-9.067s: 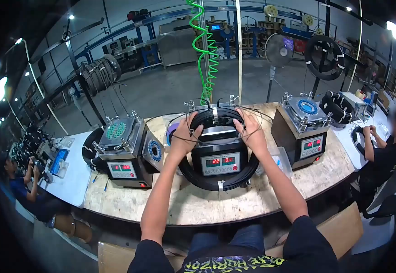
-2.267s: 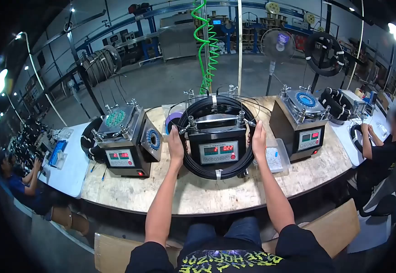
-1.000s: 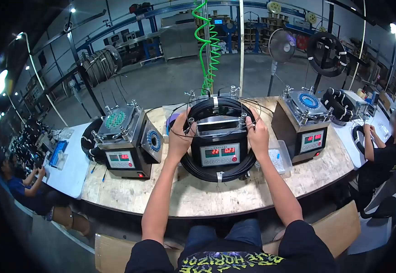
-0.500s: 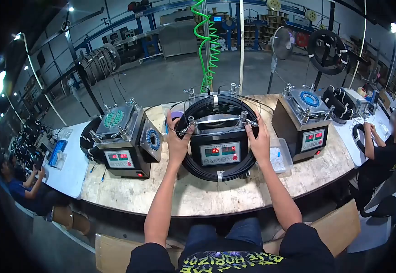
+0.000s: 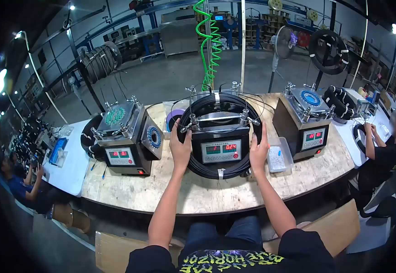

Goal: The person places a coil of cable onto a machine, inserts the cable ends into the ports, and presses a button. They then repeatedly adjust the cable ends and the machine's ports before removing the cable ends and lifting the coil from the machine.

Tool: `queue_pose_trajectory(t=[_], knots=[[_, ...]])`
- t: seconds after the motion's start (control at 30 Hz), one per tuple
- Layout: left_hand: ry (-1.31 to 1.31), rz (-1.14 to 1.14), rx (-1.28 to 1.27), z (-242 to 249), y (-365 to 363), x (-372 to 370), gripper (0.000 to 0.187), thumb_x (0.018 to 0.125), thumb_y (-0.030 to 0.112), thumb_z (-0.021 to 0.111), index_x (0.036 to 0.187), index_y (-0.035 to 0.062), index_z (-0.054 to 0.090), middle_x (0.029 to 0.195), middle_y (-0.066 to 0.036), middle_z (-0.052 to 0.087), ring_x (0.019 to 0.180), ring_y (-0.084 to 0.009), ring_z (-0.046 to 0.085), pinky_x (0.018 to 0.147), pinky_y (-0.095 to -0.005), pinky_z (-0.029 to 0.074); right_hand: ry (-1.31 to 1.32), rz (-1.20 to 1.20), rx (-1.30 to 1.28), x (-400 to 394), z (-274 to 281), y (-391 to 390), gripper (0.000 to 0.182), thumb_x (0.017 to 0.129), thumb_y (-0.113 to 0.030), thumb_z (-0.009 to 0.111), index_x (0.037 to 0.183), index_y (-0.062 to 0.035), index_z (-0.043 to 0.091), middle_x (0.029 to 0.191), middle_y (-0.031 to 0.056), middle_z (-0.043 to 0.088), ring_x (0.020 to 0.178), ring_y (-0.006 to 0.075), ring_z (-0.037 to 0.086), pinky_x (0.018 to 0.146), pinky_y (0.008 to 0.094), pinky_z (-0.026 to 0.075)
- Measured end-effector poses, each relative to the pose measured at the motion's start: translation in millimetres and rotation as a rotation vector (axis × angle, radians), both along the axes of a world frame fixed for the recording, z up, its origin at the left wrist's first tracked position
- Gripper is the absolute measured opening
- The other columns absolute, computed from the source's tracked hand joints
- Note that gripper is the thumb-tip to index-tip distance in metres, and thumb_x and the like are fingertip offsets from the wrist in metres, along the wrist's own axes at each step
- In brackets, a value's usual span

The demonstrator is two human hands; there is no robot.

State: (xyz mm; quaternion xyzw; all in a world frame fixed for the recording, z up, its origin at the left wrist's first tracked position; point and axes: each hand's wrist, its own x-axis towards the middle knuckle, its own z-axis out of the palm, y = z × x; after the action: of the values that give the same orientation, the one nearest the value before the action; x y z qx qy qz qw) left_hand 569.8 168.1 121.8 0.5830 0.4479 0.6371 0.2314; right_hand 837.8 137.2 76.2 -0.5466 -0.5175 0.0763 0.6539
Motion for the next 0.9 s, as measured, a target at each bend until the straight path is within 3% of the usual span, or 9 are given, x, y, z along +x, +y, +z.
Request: queue_pose_trajectory(t=[0.23, 0.27, 0.47, 0.57, 0.7, 0.73, 0.9], knots=[[-0.062, 0.187, 0.076, -51, -25, 16, 0.058, 0.101, 0.002, 0.059, 0.156, -0.0016, 0.041, 0.149, -0.022, 0.055, 0.137, -0.032, 0.055, 0.118, -0.039, 0.038, 0.076, 0.025, 0.008, -3, 1, 0, 0.059, 0.105, -0.004, 0.055, 0.161, -0.0039, 0.037, 0.158, 0.0233, 0.049, 0.144, 0.038, 0.05, 0.119, 0.0413, 0.037], [-0.107, 0.132, 0.013, -57, -30, 17, 0.068, 0.098, -0.002, 0.056, 0.161, 0.0006, 0.032, 0.159, -0.022, 0.045, 0.144, -0.033, 0.048, 0.121, -0.0387, 0.033, 0.096, 0.031, -0.006, -3, -3, 1, 0.058, 0.105, -0.004, 0.055, 0.16, -0.0034, 0.037, 0.157, 0.023, 0.05, 0.144, 0.0375, 0.05, 0.119, 0.0411, 0.037], [-0.331, 0.141, -0.06, -68, -59, 46, 0.079, 0.097, -0.003, 0.057, 0.167, 0.0048, 0.021, 0.17, -0.019, 0.029, 0.154, -0.0315, 0.035, 0.126, -0.038, 0.025, 0.216, -0.057, -0.005, -28, 8, -22, 0.06, 0.102, -0.001, 0.055, 0.159, -0.0003, 0.036, 0.154, 0.0239, 0.052, 0.141, 0.0325, 0.052, 0.119, 0.0398, 0.037], [-0.281, 0.196, -0.081, -72, -56, 46, 0.079, 0.097, -0.002, 0.057, 0.167, 0.0054, 0.021, 0.171, -0.02, 0.028, 0.155, -0.0316, 0.032, 0.127, -0.0386, 0.023, 0.279, -0.035, 0.028, -35, -5, -29, 0.06, 0.104, -0.006, 0.056, 0.161, -0.0036, 0.037, 0.155, 0.0235, 0.05, 0.14, 0.0355, 0.051, 0.118, 0.0406, 0.036], [-0.288, 0.174, -0.051, -76, -56, 44, 0.078, 0.098, -0.002, 0.057, 0.167, 0.0058, 0.021, 0.171, -0.02, 0.027, 0.156, -0.0329, 0.031, 0.127, -0.0398, 0.022, 0.293, -0.119, -0.046, -55, -30, -46, 0.074, 0.099, -0.004, 0.058, 0.166, -0.0044, 0.025, 0.162, 0.0247, 0.041, 0.148, 0.0382, 0.043, 0.123, 0.0419, 0.031], [-0.302, 0.163, -0.043, -75, -56, 45, 0.078, 0.098, -0.002, 0.057, 0.167, 0.0058, 0.021, 0.171, -0.02, 0.027, 0.156, -0.0332, 0.031, 0.128, -0.04, 0.021, 0.286, -0.095, -0.022, -61, -35, -50, 0.08, 0.096, 0.002, 0.054, 0.167, -0.0018, 0.018, 0.168, 0.0251, 0.031, 0.155, 0.0354, 0.034, 0.126, 0.0407, 0.026], [-0.285, 0.196, -0.08, -67, -62, 47, 0.08, 0.097, -0.003, 0.057, 0.167, 0.0061, 0.021, 0.171, -0.021, 0.027, 0.156, -0.0338, 0.031, 0.128, -0.0401, 0.021, 0.287, -0.151, -0.005, -76, -51, -52, 0.083, 0.093, 0.003, 0.054, 0.166, 0.0008, 0.016, 0.169, 0.0266, 0.026, 0.159, 0.0385, 0.025, 0.129, 0.0429, 0.017]])
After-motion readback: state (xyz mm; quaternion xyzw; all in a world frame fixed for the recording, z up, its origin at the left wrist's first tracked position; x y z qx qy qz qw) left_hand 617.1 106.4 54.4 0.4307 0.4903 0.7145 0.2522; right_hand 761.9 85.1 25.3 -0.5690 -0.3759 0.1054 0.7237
